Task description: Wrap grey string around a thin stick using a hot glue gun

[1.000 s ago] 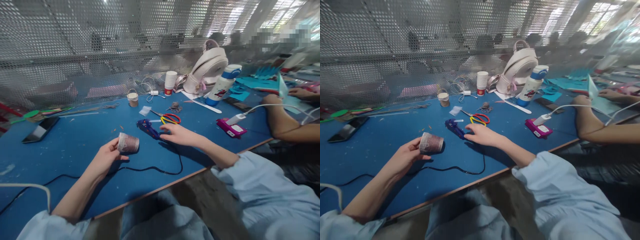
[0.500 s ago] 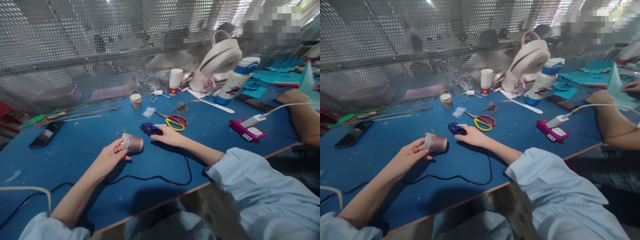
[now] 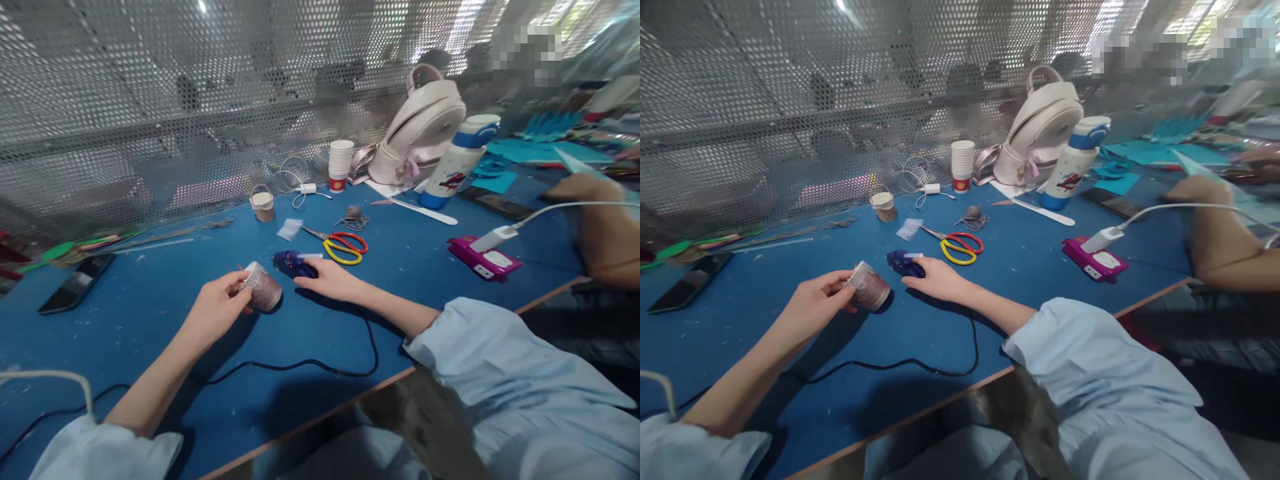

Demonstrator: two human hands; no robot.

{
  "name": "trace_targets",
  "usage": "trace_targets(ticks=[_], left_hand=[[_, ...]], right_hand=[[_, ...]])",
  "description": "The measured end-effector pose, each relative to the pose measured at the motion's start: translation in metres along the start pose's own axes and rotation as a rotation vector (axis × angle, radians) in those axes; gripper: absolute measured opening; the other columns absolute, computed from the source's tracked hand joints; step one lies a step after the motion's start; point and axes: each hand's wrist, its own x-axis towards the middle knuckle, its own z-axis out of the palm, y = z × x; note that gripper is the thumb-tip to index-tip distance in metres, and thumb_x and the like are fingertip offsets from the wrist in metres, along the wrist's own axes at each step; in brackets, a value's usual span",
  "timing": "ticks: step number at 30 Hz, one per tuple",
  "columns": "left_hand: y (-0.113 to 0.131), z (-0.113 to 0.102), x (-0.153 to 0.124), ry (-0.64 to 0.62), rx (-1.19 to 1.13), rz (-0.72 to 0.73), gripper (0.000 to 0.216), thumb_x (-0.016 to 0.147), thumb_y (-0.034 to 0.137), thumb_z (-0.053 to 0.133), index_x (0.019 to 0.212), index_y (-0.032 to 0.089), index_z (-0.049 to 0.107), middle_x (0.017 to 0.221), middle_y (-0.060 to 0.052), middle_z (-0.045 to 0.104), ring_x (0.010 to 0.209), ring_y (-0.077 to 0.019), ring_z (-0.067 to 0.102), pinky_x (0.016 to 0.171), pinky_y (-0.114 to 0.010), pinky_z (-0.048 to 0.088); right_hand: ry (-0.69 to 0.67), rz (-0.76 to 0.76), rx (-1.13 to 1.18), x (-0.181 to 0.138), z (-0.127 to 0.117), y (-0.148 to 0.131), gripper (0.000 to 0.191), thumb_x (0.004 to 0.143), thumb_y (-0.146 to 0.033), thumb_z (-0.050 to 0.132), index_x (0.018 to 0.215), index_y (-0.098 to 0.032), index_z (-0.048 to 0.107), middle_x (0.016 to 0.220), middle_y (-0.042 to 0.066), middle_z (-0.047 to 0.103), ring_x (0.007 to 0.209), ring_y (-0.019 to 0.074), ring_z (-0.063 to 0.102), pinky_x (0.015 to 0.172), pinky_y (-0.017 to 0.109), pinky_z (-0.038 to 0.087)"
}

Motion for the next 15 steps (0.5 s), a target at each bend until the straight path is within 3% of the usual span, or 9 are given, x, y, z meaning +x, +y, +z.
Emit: trace_targets(ticks=[3, 6, 9, 15], left_hand=[[-0.007, -0.002, 0.004, 0.032, 0.245, 0.14, 0.042, 0.078, 0.038, 0.05, 0.111, 0.016, 0.064, 0.082, -0.004, 0.072, 0.068, -0.0204, 0.066, 0.07, -0.034, 0.051], [-0.015, -0.002, 0.005, 0.06, 0.379, 0.205, 0.046, 0.076, 0.038, 0.053, 0.117, 0.019, 0.061, 0.1, -0.007, 0.072, 0.084, -0.0241, 0.067, 0.078, -0.035, 0.049], [-0.02, -0.001, 0.003, 0.038, 0.344, 0.253, 0.053, 0.076, 0.039, 0.056, 0.124, 0.018, 0.055, 0.118, -0.009, 0.066, 0.096, -0.0247, 0.065, 0.084, -0.036, 0.049], [-0.026, -0.001, -0.004, 0.046, 0.29, 0.437, 0.046, 0.081, 0.029, 0.053, 0.126, 0.019, 0.053, 0.125, -0.01, 0.06, 0.104, -0.0227, 0.061, 0.09, -0.04, 0.048]], right_hand=[[0.004, 0.0, -0.007, 0.0, 0.001, 0.001, 0.03, 0.08, -0.037, 0.057, 0.096, -0.012, 0.063, 0.079, 0.003, 0.061, 0.064, 0.0116, 0.048, 0.056, 0.023, 0.032], [0.02, -0.005, -0.023, 0.001, 0.002, 0.002, 0.029, 0.08, -0.038, 0.058, 0.093, -0.012, 0.063, 0.076, 0.002, 0.059, 0.062, 0.0109, 0.046, 0.056, 0.022, 0.031], [0.03, -0.004, -0.032, 0.001, 0.003, 0.002, 0.029, 0.079, -0.036, 0.059, 0.095, -0.013, 0.064, 0.073, 0.001, 0.058, 0.061, 0.0106, 0.045, 0.056, 0.022, 0.03], [0.03, -0.009, -0.036, 0.0, 0.002, 0.002, 0.028, 0.078, -0.035, 0.06, 0.096, -0.013, 0.063, 0.074, 0.001, 0.058, 0.061, 0.0109, 0.045, 0.056, 0.023, 0.031]])
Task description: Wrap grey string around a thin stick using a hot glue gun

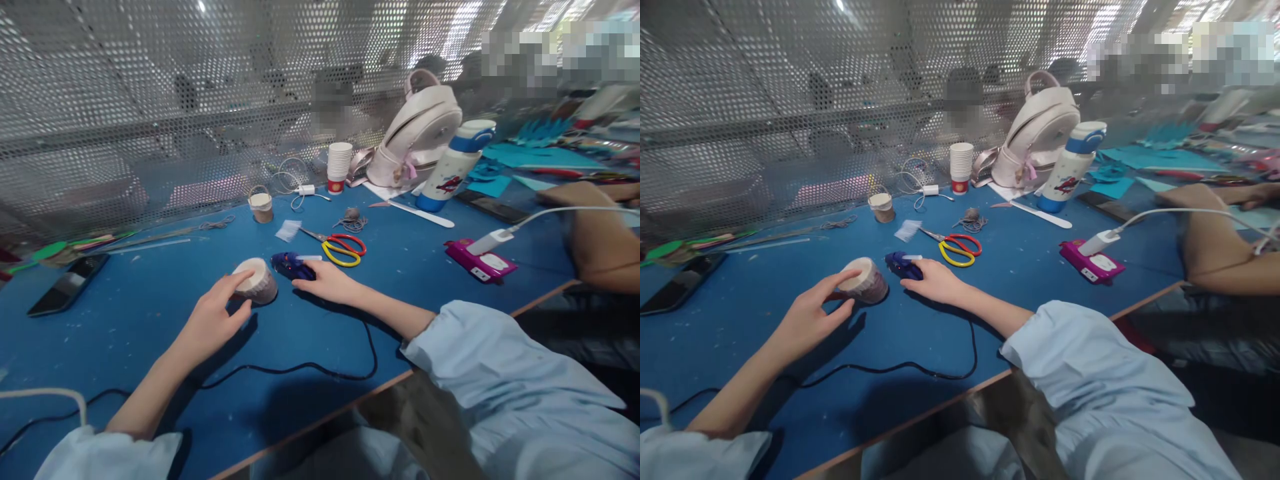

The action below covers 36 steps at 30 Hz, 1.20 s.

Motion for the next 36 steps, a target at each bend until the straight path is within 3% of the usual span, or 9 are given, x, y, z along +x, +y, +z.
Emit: trace_targets(ticks=[5, 7, 11, 15, 19, 22, 26, 31, 36], left_hand=[[-0.003, -0.008, -0.001, 0.168, -0.033, 0.101, 0.034, 0.083, 0.021, 0.05, 0.116, 0.02, 0.058, 0.123, -0.009, 0.061, 0.112, -0.022, 0.056, 0.081, -0.035, 0.054], [-0.002, -0.011, 0.0, 0.227, -0.004, 0.15, 0.027, 0.085, 0.019, 0.05, 0.109, 0.02, 0.061, 0.118, -0.009, 0.064, 0.11, -0.0213, 0.057, 0.084, -0.036, 0.052], [0.003, -0.005, 0.0, 0.196, 0.163, 0.295, 0.024, 0.085, 0.019, 0.054, 0.107, 0.017, 0.063, 0.113, -0.01, 0.067, 0.106, -0.0223, 0.058, 0.094, -0.041, 0.045], [0.004, 0.01, -0.001, 0.178, 0.362, 0.394, 0.023, 0.082, 0.022, 0.058, 0.104, 0.017, 0.066, 0.105, -0.009, 0.07, 0.1, -0.025, 0.058, 0.088, -0.041, 0.047], [0.001, 0.016, -0.001, 0.213, 0.406, 0.457, 0.015, 0.082, 0.016, 0.057, 0.094, 0.016, 0.067, 0.089, -0.008, 0.072, 0.099, -0.0246, 0.059, 0.09, -0.038, 0.047], [-0.002, 0.01, -0.002, 0.24, 0.418, 0.44, 0.013, 0.083, 0.014, 0.056, 0.091, 0.014, 0.065, 0.085, -0.008, 0.071, 0.099, -0.0246, 0.059, 0.089, -0.037, 0.047], [-0.01, 0.0, -0.003, 0.296, 0.451, 0.336, 0.012, 0.085, 0.018, 0.053, 0.089, 0.014, 0.064, 0.082, -0.009, 0.069, 0.095, -0.0246, 0.06, 0.089, -0.038, 0.046], [-0.025, -0.004, -0.005, 0.359, 0.524, 0.217, 0.014, 0.087, 0.024, 0.05, 0.089, 0.018, 0.062, 0.083, -0.008, 0.069, 0.091, -0.025, 0.06, 0.083, -0.038, 0.048], [-0.031, 0.0, -0.008, 0.331, 0.527, 0.171, 0.016, 0.088, 0.027, 0.048, 0.092, 0.02, 0.061, 0.088, -0.008, 0.069, 0.089, -0.0239, 0.06, 0.08, -0.037, 0.049]], right_hand=[[0.004, 0.022, -0.014, 0.0, -0.001, -0.001, 0.028, 0.078, -0.034, 0.061, 0.095, -0.013, 0.064, 0.074, 0.002, 0.059, 0.062, 0.0114, 0.046, 0.056, 0.023, 0.032], [0.01, 0.03, -0.019, 0.0, -0.001, -0.002, 0.028, 0.077, -0.034, 0.061, 0.095, -0.013, 0.064, 0.074, 0.002, 0.059, 0.061, 0.0114, 0.045, 0.057, 0.023, 0.032], [0.044, 0.025, -0.019, 0.001, 0.003, -0.002, 0.027, 0.077, -0.035, 0.062, 0.094, -0.014, 0.064, 0.071, 0.001, 0.057, 0.06, 0.011, 0.044, 0.057, 0.023, 0.032], [0.089, 0.011, -0.032, 0.006, 0.013, 0.001, 0.026, 0.075, -0.038, 0.063, 0.087, -0.015, 0.064, 0.069, 0.0, 0.057, 0.06, 0.0111, 0.045, 0.057, 0.023, 0.032], [0.107, 0.046, -0.029, 0.011, 0.02, 0.005, 0.021, 0.075, -0.035, 0.062, 0.082, -0.015, 0.064, 0.071, 0.002, 0.061, 0.066, 0.0138, 0.051, 0.062, 0.024, 0.036], [0.132, 0.059, -0.019, 0.012, 0.018, 0.006, 0.018, 0.079, -0.031, 0.056, 0.079, -0.014, 0.064, 0.078, 0.005, 0.063, 0.074, 0.0164, 0.055, 0.069, 0.027, 0.039], [0.195, 0.08, 0.02, 0.009, 0.007, 0.006, 0.022, 0.082, -0.029, 0.05, 0.093, -0.015, 0.063, 0.092, 0.007, 0.064, 0.084, 0.017, 0.056, 0.076, 0.027, 0.041], [0.217, 0.082, 0.07, 0.008, 0.003, 0.011, 0.021, 0.083, -0.027, 0.046, 0.092, -0.014, 0.059, 0.083, 0.004, 0.062, 0.074, 0.0153, 0.055, 0.069, 0.027, 0.042], [0.214, 0.06, 0.069, 0.008, 0.006, 0.022, 0.02, 0.08, -0.026, 0.05, 0.094, -0.014, 0.055, 0.08, 0.003, 0.059, 0.074, 0.0159, 0.054, 0.067, 0.027, 0.041]])
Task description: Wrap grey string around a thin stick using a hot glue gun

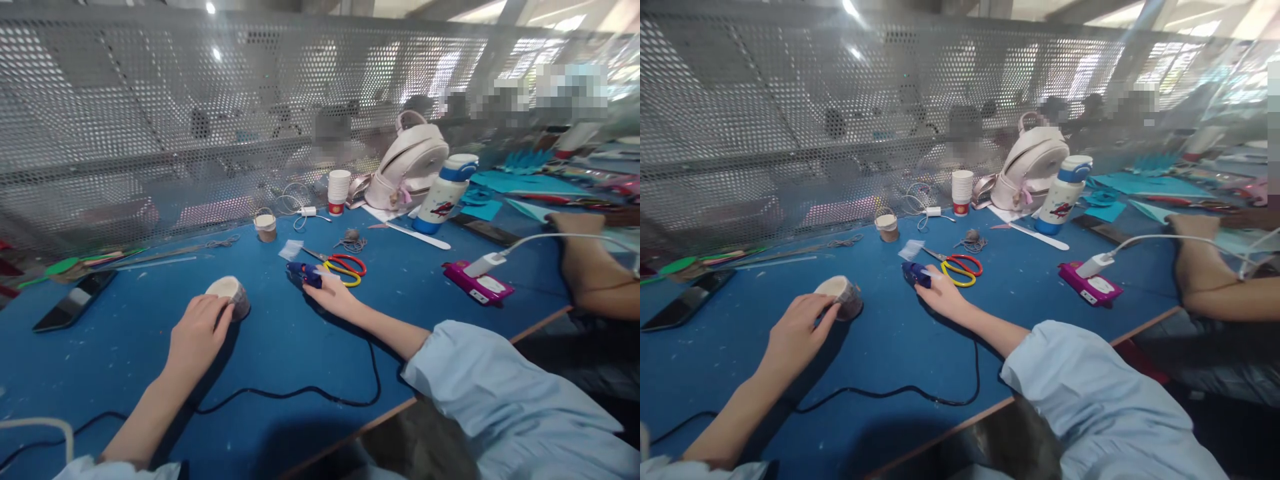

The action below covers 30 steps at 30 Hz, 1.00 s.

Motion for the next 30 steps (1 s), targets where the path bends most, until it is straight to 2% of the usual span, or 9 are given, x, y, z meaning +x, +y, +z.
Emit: trace_targets(ticks=[8, 11, 13, 16, 19, 22, 24, 30], left_hand=[[0.009, 0.003, -0.003, -0.043, -0.061, -0.021, 0.02, 0.088, 0.03, 0.049, 0.101, 0.019, 0.06, 0.1, -0.01, 0.066, 0.099, -0.0265, 0.057, 0.084, -0.039, 0.048], [0.009, 0.003, -0.004, -0.027, -0.07, -0.033, 0.024, 0.088, 0.03, 0.048, 0.106, 0.018, 0.058, 0.105, -0.012, 0.064, 0.101, -0.0269, 0.056, 0.085, -0.04, 0.048], [0.009, 0.003, -0.005, -0.01, -0.074, -0.033, 0.025, 0.088, 0.03, 0.049, 0.107, 0.016, 0.058, 0.106, -0.013, 0.063, 0.101, -0.0273, 0.055, 0.086, -0.041, 0.047], [0.01, 0.002, -0.005, 0.015, -0.081, -0.023, 0.025, 0.088, 0.029, 0.049, 0.107, 0.016, 0.058, 0.106, -0.014, 0.063, 0.102, -0.0277, 0.055, 0.086, -0.042, 0.047], [0.013, 0.001, -0.006, 0.014, -0.071, -0.027, 0.024, 0.087, 0.028, 0.05, 0.107, 0.017, 0.058, 0.107, -0.013, 0.062, 0.102, -0.0285, 0.055, 0.084, -0.042, 0.048], [0.015, 0.0, -0.006, 0.016, -0.061, -0.03, 0.024, 0.086, 0.027, 0.051, 0.108, 0.018, 0.058, 0.107, -0.013, 0.062, 0.102, -0.0291, 0.055, 0.082, -0.041, 0.049], [0.015, 0.0, -0.007, 0.022, -0.062, -0.026, 0.024, 0.086, 0.027, 0.052, 0.108, 0.018, 0.058, 0.107, -0.012, 0.062, 0.102, -0.0289, 0.056, 0.082, -0.04, 0.049], [0.013, 0.0, -0.008, 0.032, -0.054, 0.004, 0.025, 0.085, 0.026, 0.053, 0.108, 0.016, 0.058, 0.107, -0.014, 0.062, 0.101, -0.0295, 0.057, 0.084, -0.042, 0.049]], right_hand=[[-0.014, 0.073, -0.077, 0.001, -0.002, -0.006, 0.017, 0.08, -0.029, 0.05, 0.086, -0.015, 0.058, 0.079, 0.004, 0.059, 0.073, 0.0164, 0.054, 0.069, 0.029, 0.042], [-0.054, 0.056, -0.108, -0.003, -0.015, -0.013, 0.016, 0.078, -0.027, 0.052, 0.081, -0.015, 0.061, 0.081, 0.006, 0.061, 0.078, 0.0183, 0.055, 0.073, 0.03, 0.043], [-0.103, 0.014, -0.108, -0.006, -0.03, -0.014, 0.017, 0.076, -0.021, 0.052, 0.087, -0.015, 0.063, 0.087, 0.006, 0.064, 0.082, 0.018, 0.057, 0.075, 0.029, 0.043], [-0.097, -0.039, -0.216, -0.007, -0.057, -0.004, 0.032, 0.078, -0.014, 0.048, 0.106, -0.017, 0.061, 0.104, 0.005, 0.064, 0.093, 0.0163, 0.058, 0.083, 0.026, 0.043], [-0.039, -0.039, -0.483, 0.0, -0.074, 0.019, 0.031, 0.083, -0.015, 0.047, 0.11, -0.014, 0.061, 0.109, 0.01, 0.062, 0.101, 0.0194, 0.055, 0.09, 0.03, 0.041], [-0.084, -0.035, -0.576, 0.009, -0.076, 0.039, 0.033, 0.083, -0.02, 0.052, 0.114, -0.012, 0.06, 0.107, 0.014, 0.061, 0.1, 0.0225, 0.054, 0.087, 0.033, 0.041], [-0.127, -0.051, -0.608, 0.012, -0.073, 0.047, 0.034, 0.084, -0.021, 0.053, 0.117, -0.013, 0.059, 0.104, 0.013, 0.061, 0.095, 0.0211, 0.055, 0.085, 0.032, 0.041], [-0.162, -0.009, -0.683, 0.003, -0.078, 0.052, 0.03, 0.087, -0.024, 0.05, 0.112, -0.013, 0.062, 0.096, 0.013, 0.059, 0.083, 0.0198, 0.057, 0.075, 0.029, 0.041]])
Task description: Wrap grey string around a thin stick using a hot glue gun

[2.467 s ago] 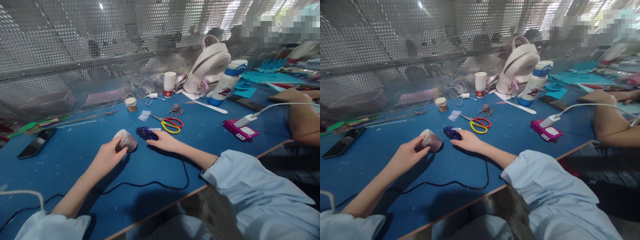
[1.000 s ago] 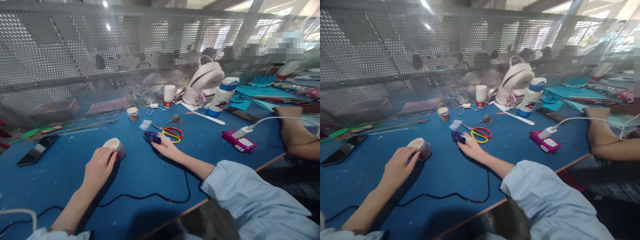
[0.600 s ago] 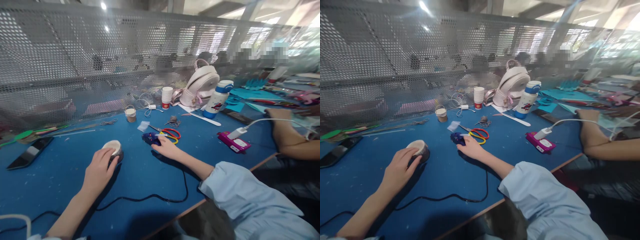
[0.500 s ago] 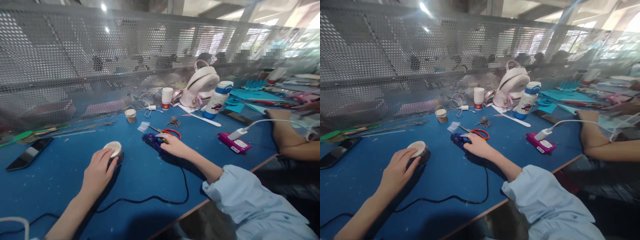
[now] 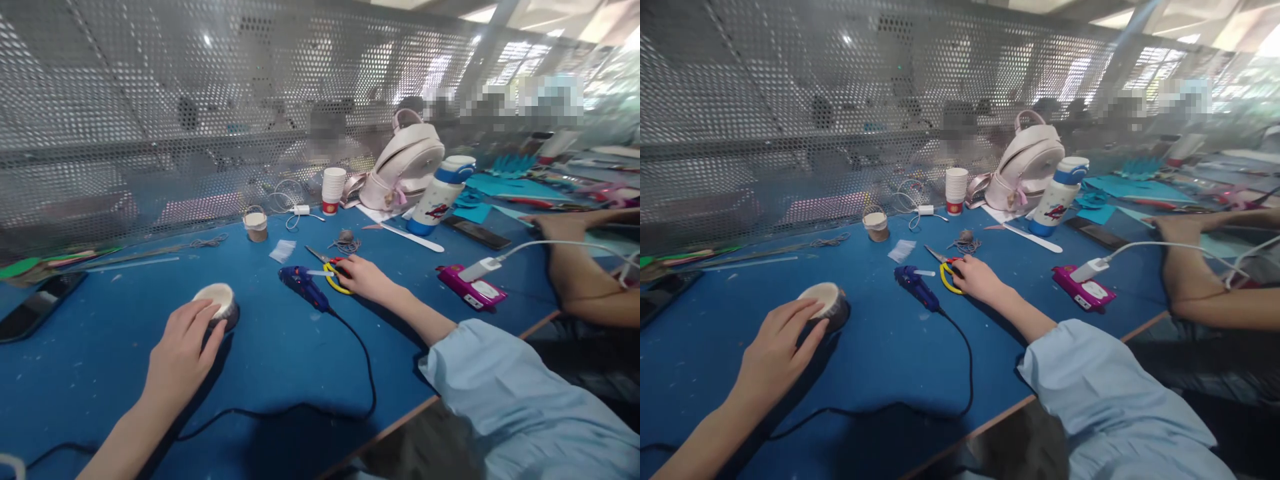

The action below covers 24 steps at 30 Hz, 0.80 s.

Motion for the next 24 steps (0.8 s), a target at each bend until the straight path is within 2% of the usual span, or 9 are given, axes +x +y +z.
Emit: trace_targets(ticks=[3, 6, 9, 12, 14, 18, 21, 24], left_hand=[[0.002, -0.001, 0.0, -0.01, 0.003, 0.002, 0.025, 0.085, 0.025, 0.054, 0.108, 0.016, 0.058, 0.107, -0.014, 0.062, 0.1, -0.0293, 0.057, 0.085, -0.043, 0.049], [0.005, -0.002, 0.0, -0.015, 0.002, 0.015, 0.027, 0.085, 0.025, 0.054, 0.11, 0.017, 0.056, 0.108, -0.014, 0.062, 0.101, -0.0295, 0.057, 0.086, -0.043, 0.049], [0.006, -0.004, 0.001, 0.011, 0.014, 0.032, 0.031, 0.084, 0.023, 0.055, 0.114, 0.019, 0.054, 0.109, -0.013, 0.061, 0.103, -0.0302, 0.057, 0.086, -0.046, 0.049], [0.006, -0.009, 0.003, 0.076, 0.029, 0.064, 0.041, 0.082, 0.017, 0.057, 0.122, 0.021, 0.05, 0.111, -0.013, 0.06, 0.107, -0.0318, 0.055, 0.09, -0.049, 0.046], [0.007, -0.014, 0.003, 0.112, 0.02, 0.091, 0.049, 0.08, 0.011, 0.056, 0.127, 0.023, 0.048, 0.113, -0.013, 0.059, 0.109, -0.0321, 0.054, 0.091, -0.05, 0.045], [0.013, -0.021, -0.002, 0.139, -0.021, 0.148, 0.052, 0.078, 0.001, 0.05, 0.124, 0.024, 0.05, 0.097, -0.01, 0.06, 0.09, -0.0253, 0.06, 0.079, -0.041, 0.05], [0.019, -0.022, -0.007, 0.102, -0.097, 0.187, 0.043, 0.079, 0.0, 0.047, 0.114, 0.023, 0.054, 0.086, -0.007, 0.058, 0.074, -0.0182, 0.06, 0.066, -0.03, 0.05], [0.021, -0.021, -0.012, 0.043, -0.145, 0.231, 0.029, 0.081, 0.005, 0.046, 0.104, 0.021, 0.054, 0.083, -0.005, 0.057, 0.068, -0.0145, 0.06, 0.058, -0.023, 0.048]], right_hand=[[-0.009, 0.074, -0.037, -0.009, -0.009, 0.001, 0.028, 0.086, -0.024, 0.05, 0.107, -0.011, 0.063, 0.092, 0.016, 0.06, 0.081, 0.0229, 0.058, 0.071, 0.031, 0.042], [0.05, 0.086, -0.028, -0.014, -0.02, -0.008, 0.026, 0.087, -0.023, 0.049, 0.104, -0.011, 0.064, 0.098, 0.018, 0.061, 0.093, 0.0274, 0.056, 0.079, 0.036, 0.042], [0.071, -0.022, 0.202, -0.014, -0.024, -0.027, 0.029, 0.082, -0.023, 0.053, 0.11, -0.015, 0.061, 0.107, 0.013, 0.063, 0.1, 0.0235, 0.056, 0.087, 0.034, 0.041], [-0.018, -0.084, 0.478, -0.009, -0.016, -0.051, 0.046, 0.078, -0.031, 0.061, 0.12, -0.016, 0.054, 0.109, 0.009, 0.063, 0.091, 0.0194, 0.059, 0.083, 0.032, 0.045], [-0.005, -0.075, 0.556, -0.004, -0.006, -0.064, 0.05, 0.076, -0.036, 0.062, 0.12, -0.015, 0.053, 0.109, 0.01, 0.062, 0.088, 0.0189, 0.06, 0.08, 0.032, 0.046], [0.094, -0.044, 0.503, 0.002, 0.012, -0.072, 0.022, 0.081, -0.025, 0.053, 0.099, -0.014, 0.061, 0.1, 0.01, 0.064, 0.088, 0.0185, 0.059, 0.08, 0.031, 0.045], [0.159, 0.001, 0.459, 0.004, 0.018, -0.065, 0.02, 0.082, -0.02, 0.049, 0.098, -0.013, 0.059, 0.101, 0.012, 0.063, 0.096, 0.0207, 0.058, 0.087, 0.033, 0.043], [0.206, 0.038, 0.432, 0.007, 0.021, -0.056, 0.022, 0.084, -0.021, 0.047, 0.103, -0.011, 0.056, 0.104, 0.015, 0.061, 0.101, 0.0233, 0.056, 0.092, 0.037, 0.041]])
